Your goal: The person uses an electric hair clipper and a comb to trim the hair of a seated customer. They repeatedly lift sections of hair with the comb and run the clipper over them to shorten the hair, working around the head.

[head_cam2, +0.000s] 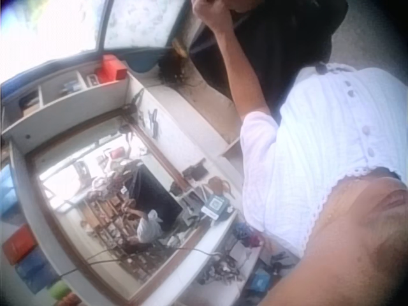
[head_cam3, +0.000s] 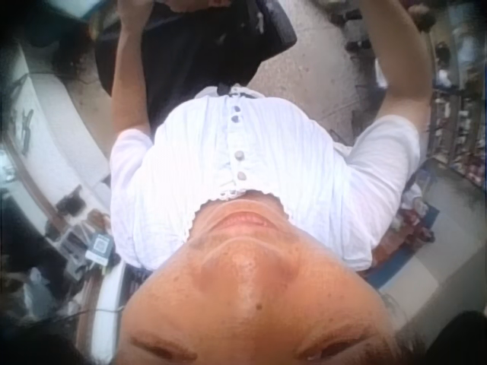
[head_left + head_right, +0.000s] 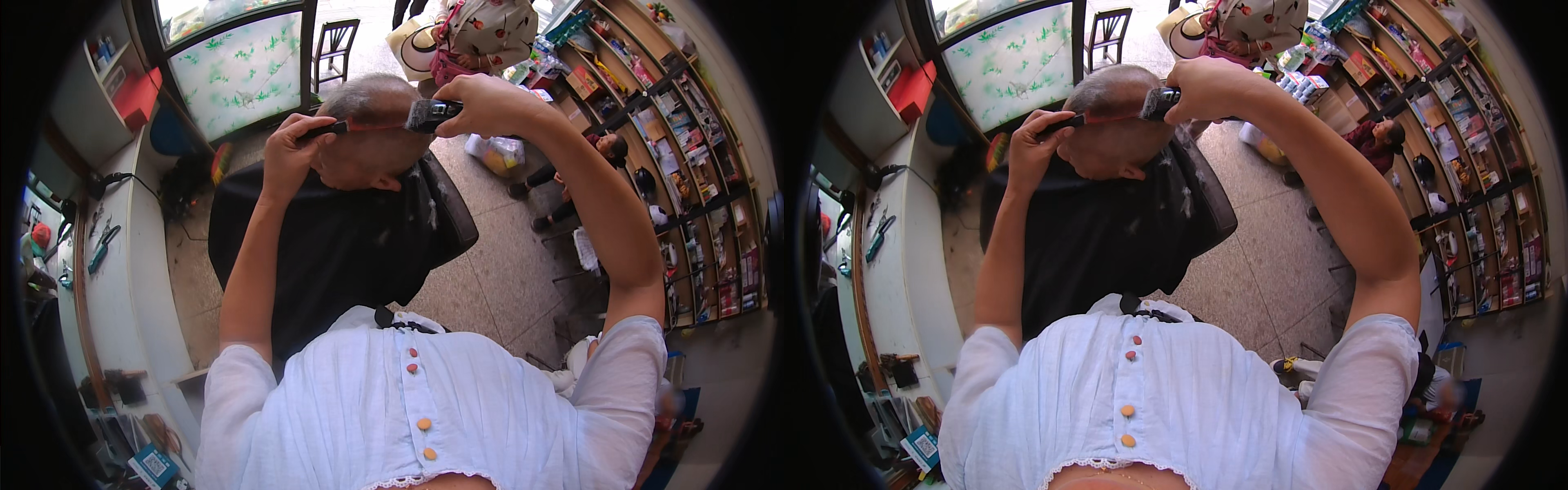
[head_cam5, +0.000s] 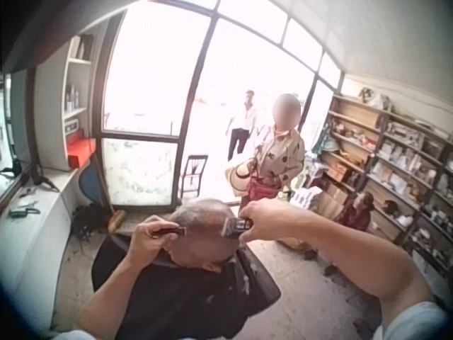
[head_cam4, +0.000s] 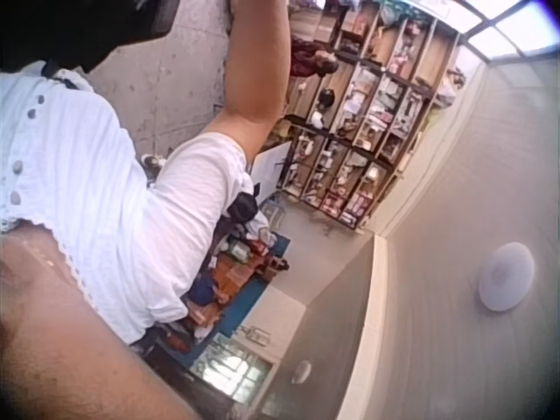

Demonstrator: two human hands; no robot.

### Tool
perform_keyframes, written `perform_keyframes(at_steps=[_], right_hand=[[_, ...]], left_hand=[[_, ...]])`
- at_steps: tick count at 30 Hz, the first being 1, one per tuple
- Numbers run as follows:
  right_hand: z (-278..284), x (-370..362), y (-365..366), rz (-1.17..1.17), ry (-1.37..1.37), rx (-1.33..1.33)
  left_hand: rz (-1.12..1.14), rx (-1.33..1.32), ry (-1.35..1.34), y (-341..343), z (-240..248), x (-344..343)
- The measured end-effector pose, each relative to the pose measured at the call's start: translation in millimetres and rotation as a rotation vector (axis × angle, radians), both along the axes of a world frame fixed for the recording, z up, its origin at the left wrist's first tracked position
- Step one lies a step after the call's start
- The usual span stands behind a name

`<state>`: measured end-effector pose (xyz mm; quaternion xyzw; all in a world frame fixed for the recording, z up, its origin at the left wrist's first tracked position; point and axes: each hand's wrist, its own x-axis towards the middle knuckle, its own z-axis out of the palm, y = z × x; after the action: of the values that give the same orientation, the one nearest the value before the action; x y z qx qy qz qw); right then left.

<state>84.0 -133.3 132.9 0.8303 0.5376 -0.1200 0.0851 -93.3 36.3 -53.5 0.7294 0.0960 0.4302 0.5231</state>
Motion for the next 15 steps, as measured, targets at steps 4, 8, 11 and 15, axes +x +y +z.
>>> perform_keyframes(at_steps=[4,8,11,15], right_hand=[[7,-15,7,-0.004,-0.042,-0.028],[-1,-22,24,0.134,-0.181,-0.028],[1,-41,39,0.201,-0.206,-0.047],[-5,-49,49,0.264,-0.203,0.014]], left_hand=[[0.081,0.104,0.037,2,0,0],[0.080,0.108,0.020,0,0,4],[0.105,0.132,0.043,-1,3,3],[0.059,0.105,0.054,-3,3,2]])
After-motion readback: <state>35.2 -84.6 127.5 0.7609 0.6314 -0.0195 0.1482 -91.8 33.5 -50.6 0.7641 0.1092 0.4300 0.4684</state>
